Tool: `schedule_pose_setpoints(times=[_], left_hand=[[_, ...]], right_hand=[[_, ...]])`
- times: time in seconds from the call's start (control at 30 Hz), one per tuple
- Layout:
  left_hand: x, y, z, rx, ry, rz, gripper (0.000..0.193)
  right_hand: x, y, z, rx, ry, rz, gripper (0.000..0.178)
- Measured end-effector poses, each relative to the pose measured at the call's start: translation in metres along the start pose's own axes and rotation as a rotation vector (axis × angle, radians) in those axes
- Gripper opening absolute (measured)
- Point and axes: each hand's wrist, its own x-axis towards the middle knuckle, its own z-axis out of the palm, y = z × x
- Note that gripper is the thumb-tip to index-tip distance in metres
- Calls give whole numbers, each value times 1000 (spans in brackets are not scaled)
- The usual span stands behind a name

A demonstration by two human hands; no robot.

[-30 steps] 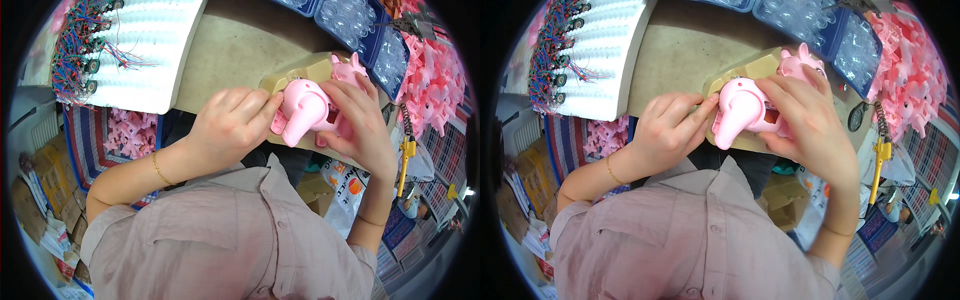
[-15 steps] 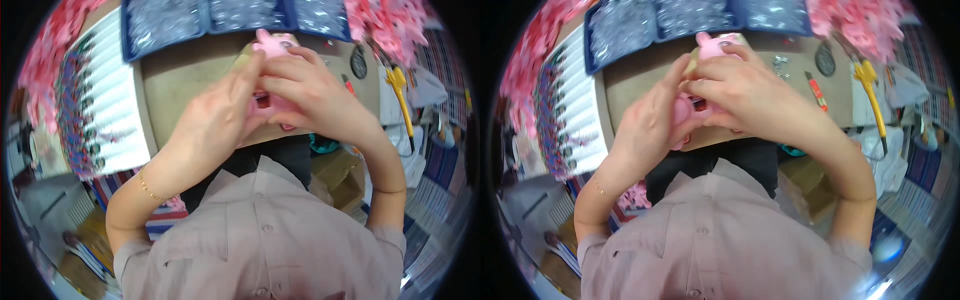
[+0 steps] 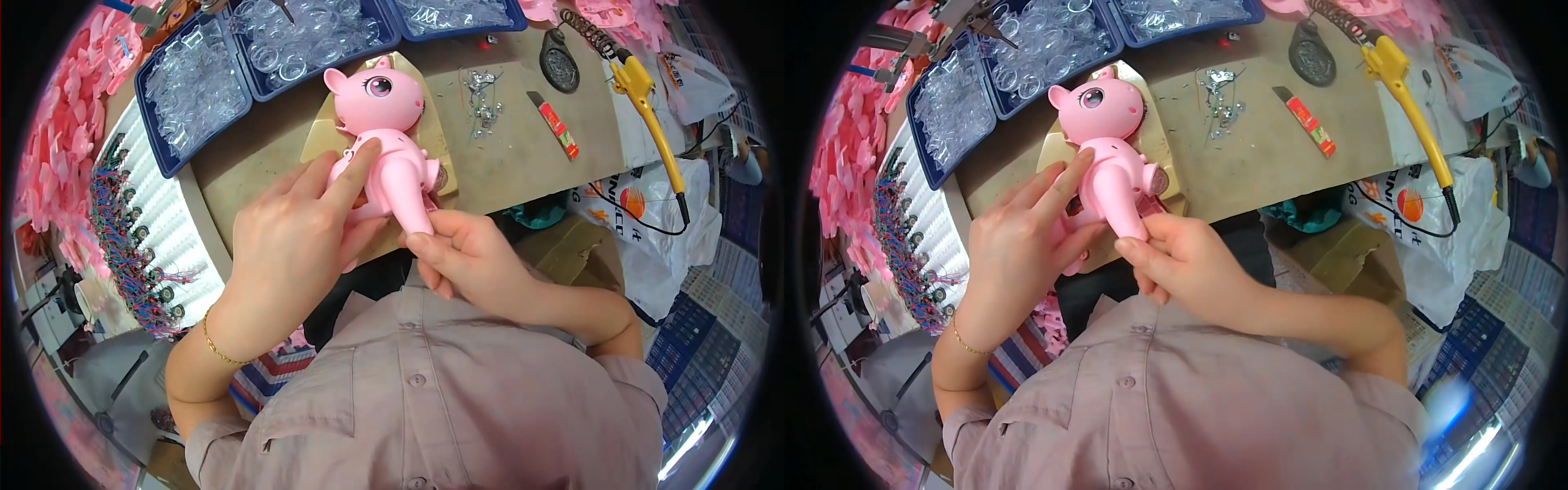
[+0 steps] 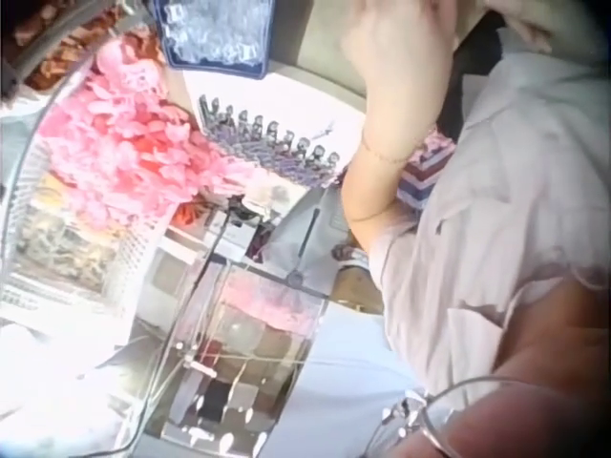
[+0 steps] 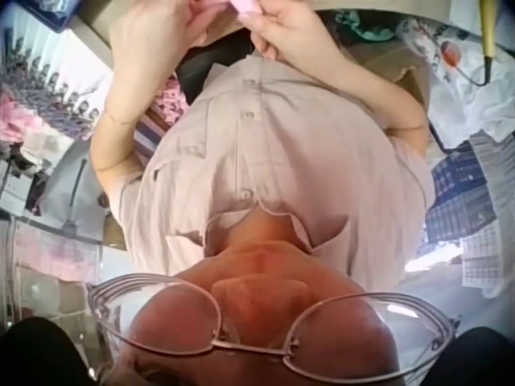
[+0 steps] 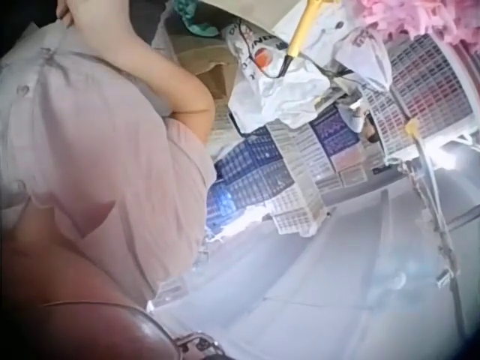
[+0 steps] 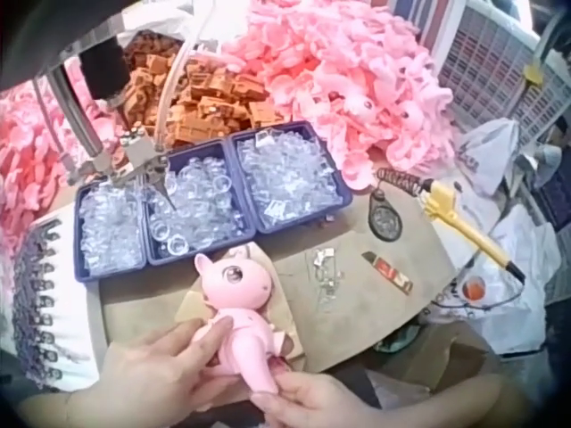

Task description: Assembling and soldering electronic components inside a toy horse on a factory assembly line.

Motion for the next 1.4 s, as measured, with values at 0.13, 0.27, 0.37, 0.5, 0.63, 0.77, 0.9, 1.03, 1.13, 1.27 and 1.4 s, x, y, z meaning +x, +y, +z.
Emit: schedule_pose_setpoints(times=[0.13,0.27,0.37,0.5,0.63,0.77,0.9,1.03,1.13,1.27,1.4], left_hand=[[0,-3,-1,2,6,24,68],[1,-5,-1,-7,0,76,67],[1,-4,1,19,-6,84,64],[2,-6,6,42,94,129,48],[-1,1,9,86,99,66,50],[-1,3,9,123,61,42,51],[-2,-3,10,137,86,117,44],[-3,-7,13,155,162,151,40],[4,-11,5,50,149,172,46],[10,-11,-1,22,56,166,54],[9,-4,5,76,102,162,51]], right_hand=[[-3,-32,-25,-458,35,23,18],[23,-22,-38,-1353,330,-915,18],[32,-26,-44,-1227,251,-890,13],[69,-75,-37,-1136,265,-733,18],[124,-88,-16,-1168,334,-914,24],[125,-91,-1,-1408,312,-877,27],[131,-96,-9,-1156,326,-794,27],[112,-124,-11,-18,88,-903,27],[141,-93,9,-338,301,-776,34],[124,-110,7,-217,259,-787,33],[74,-191,35,-354,653,-1378,33]])
